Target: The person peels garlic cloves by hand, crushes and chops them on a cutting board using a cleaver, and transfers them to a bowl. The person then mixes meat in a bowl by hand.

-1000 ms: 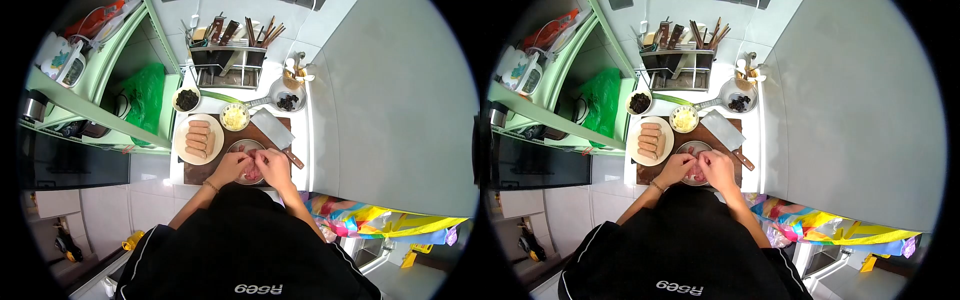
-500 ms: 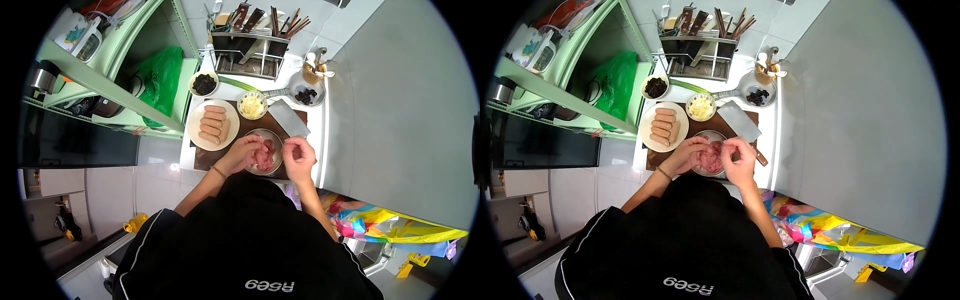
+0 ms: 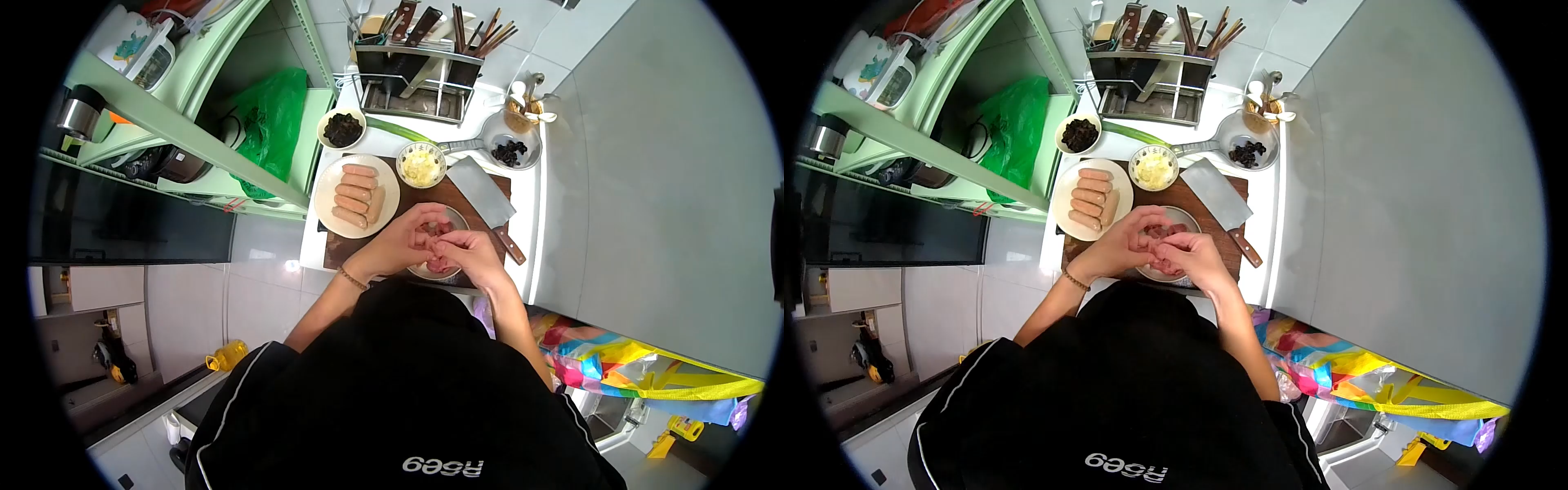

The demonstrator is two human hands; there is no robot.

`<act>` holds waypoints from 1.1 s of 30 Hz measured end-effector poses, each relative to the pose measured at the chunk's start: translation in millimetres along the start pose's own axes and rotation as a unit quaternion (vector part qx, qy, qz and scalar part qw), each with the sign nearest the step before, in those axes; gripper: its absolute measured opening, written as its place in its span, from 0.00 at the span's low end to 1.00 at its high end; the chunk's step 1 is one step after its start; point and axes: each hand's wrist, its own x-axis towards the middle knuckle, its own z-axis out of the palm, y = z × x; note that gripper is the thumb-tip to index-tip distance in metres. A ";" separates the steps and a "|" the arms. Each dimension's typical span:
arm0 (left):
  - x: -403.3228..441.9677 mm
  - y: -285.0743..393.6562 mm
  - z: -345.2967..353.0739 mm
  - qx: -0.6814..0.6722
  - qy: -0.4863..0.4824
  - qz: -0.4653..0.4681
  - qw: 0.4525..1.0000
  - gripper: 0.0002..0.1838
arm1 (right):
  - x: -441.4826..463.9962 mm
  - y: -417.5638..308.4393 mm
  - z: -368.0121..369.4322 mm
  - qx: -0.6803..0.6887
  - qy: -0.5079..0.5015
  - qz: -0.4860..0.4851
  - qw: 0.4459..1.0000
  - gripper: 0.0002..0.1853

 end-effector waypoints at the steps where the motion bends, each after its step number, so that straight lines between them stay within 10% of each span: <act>1: -0.3 2.0 0.4 0.010 0.004 0.000 1.000 0.41 | -0.7 -1.6 -1.9 0.005 0.004 -0.008 1.000 0.09; 11: -8.7 -0.4 -7.2 0.023 0.090 -0.005 0.996 0.33 | -31.2 -40.9 -15.5 0.135 0.067 -0.141 0.978 0.07; 20: 14.5 -47.2 -7.6 0.086 0.083 -0.008 0.993 0.21 | -40.2 -46.4 16.2 -0.088 0.214 -0.389 0.892 0.10; 23: 9.7 -45.3 -14.3 0.390 0.041 0.005 0.920 0.19 | -10.0 -11.4 1.6 -0.477 0.123 -0.229 0.840 0.11; 25: 3.2 -38.3 -9.7 0.253 0.082 -0.057 0.962 0.18 | -7.6 8.9 -1.9 -0.521 0.142 -0.284 0.792 0.11; 29: -3.1 -51.4 -24.1 0.195 0.178 -0.011 0.965 0.13 | -12.3 6.2 -3.5 -0.348 0.265 -0.187 0.880 0.09; 33: -13.3 -47.1 -22.4 0.259 0.233 -0.015 0.937 0.11 | 9.7 78.4 -52.3 -0.533 0.302 -0.199 0.765 0.22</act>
